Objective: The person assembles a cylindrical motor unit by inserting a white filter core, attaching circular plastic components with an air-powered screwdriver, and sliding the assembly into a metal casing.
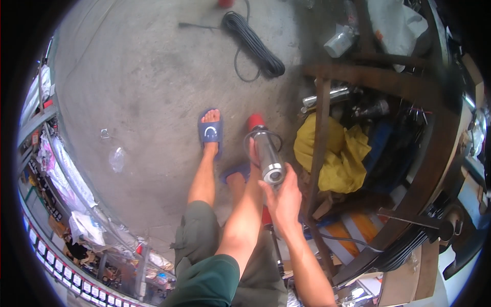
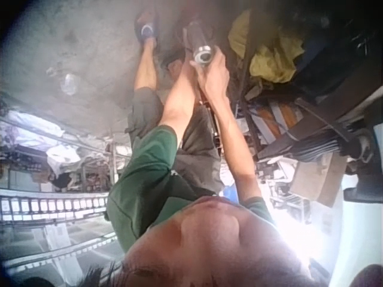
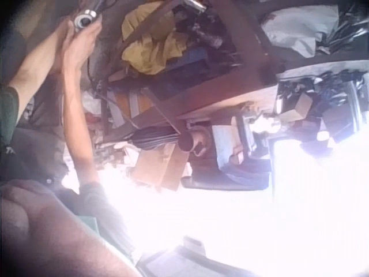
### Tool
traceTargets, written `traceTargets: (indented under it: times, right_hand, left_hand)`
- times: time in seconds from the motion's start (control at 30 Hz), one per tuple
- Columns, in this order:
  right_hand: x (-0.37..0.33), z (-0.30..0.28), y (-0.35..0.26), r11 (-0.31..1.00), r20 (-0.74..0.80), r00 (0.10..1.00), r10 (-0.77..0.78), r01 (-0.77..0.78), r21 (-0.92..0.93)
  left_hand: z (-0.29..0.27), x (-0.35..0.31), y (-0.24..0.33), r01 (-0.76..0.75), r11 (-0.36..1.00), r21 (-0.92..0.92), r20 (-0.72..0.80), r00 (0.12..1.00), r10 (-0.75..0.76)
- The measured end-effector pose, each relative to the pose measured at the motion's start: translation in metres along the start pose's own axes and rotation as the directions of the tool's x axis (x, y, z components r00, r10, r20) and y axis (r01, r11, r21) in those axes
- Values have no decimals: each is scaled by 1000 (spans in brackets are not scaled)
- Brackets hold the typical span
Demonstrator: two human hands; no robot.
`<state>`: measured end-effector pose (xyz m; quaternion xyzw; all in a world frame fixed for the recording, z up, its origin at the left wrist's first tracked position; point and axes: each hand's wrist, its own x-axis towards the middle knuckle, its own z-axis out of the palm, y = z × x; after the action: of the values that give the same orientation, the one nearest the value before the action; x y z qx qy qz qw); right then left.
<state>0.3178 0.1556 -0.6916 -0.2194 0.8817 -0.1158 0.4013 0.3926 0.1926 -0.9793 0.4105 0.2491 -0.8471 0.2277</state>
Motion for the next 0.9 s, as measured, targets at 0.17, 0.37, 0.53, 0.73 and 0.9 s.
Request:
traceTargets:
  times: [0.17,0.37,0.53,0.73,0.9]
  right_hand:
    - [6,2,4,996,-4,998,-63,63,-60]
    - [4,1,20,989,-32,991,-129,126,-83]
    - [6,0,28,992,-32,993,-118,116,-55]
    - [0,-4,11,941,-195,935,-295,249,-228]
    - [2,2,24,923,-128,936,-327,287,-258]
  left_hand:
    - [-3,10,-10,0,998,-67,86,996,6]
    - [2,13,-14,-2,996,-92,141,990,15]
    - [2,17,-19,21,993,-118,199,980,3]
    - [-15,28,-16,9,986,-168,245,969,33]
    - [-20,33,-11,-70,997,-41,184,980,76]
